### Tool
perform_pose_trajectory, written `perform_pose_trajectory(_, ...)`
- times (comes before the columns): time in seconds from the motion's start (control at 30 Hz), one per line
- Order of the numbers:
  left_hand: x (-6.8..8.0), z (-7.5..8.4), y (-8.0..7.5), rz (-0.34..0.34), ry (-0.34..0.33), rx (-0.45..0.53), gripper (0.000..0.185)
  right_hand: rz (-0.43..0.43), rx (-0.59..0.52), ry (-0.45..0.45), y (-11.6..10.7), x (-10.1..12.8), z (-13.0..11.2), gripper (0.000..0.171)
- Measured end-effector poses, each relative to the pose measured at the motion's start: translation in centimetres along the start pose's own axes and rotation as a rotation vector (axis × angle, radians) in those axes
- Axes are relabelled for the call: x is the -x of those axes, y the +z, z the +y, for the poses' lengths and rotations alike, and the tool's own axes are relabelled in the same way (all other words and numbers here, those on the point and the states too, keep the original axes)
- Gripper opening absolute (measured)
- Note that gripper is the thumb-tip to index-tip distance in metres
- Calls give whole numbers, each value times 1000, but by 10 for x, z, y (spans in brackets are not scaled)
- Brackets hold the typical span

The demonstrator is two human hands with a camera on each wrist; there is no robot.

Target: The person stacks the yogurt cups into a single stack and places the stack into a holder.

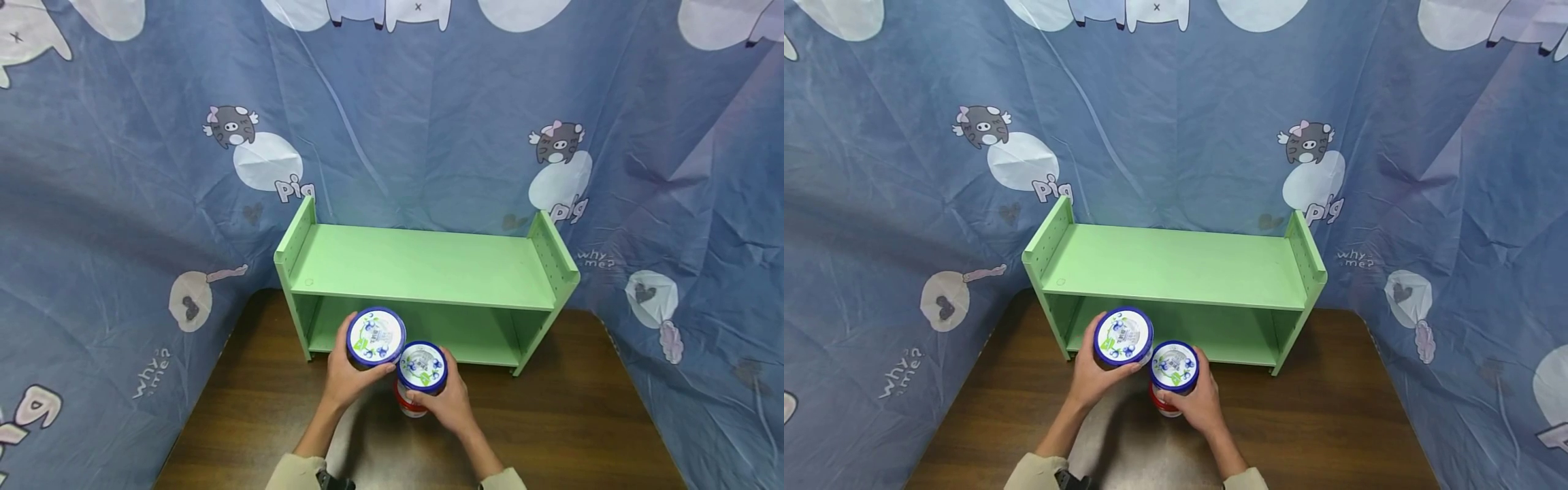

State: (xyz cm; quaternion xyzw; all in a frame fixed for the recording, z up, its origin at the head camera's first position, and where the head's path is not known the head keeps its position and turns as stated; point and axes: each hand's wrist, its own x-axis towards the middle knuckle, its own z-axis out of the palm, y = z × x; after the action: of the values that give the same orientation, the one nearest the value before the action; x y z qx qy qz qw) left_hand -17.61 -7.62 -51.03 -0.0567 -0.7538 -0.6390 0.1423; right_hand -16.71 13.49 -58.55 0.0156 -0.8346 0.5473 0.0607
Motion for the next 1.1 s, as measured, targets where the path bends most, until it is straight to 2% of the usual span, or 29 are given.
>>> perform_pose_trajectory(0.57,-1,11,34,-143,31,28,106,-23,-13,-9,-1,-1,3,98)
perform_pose_trajectory(1.1,-1,10,52,-208,-17,2,106,-13,-17,30,-1,1,-1,106)
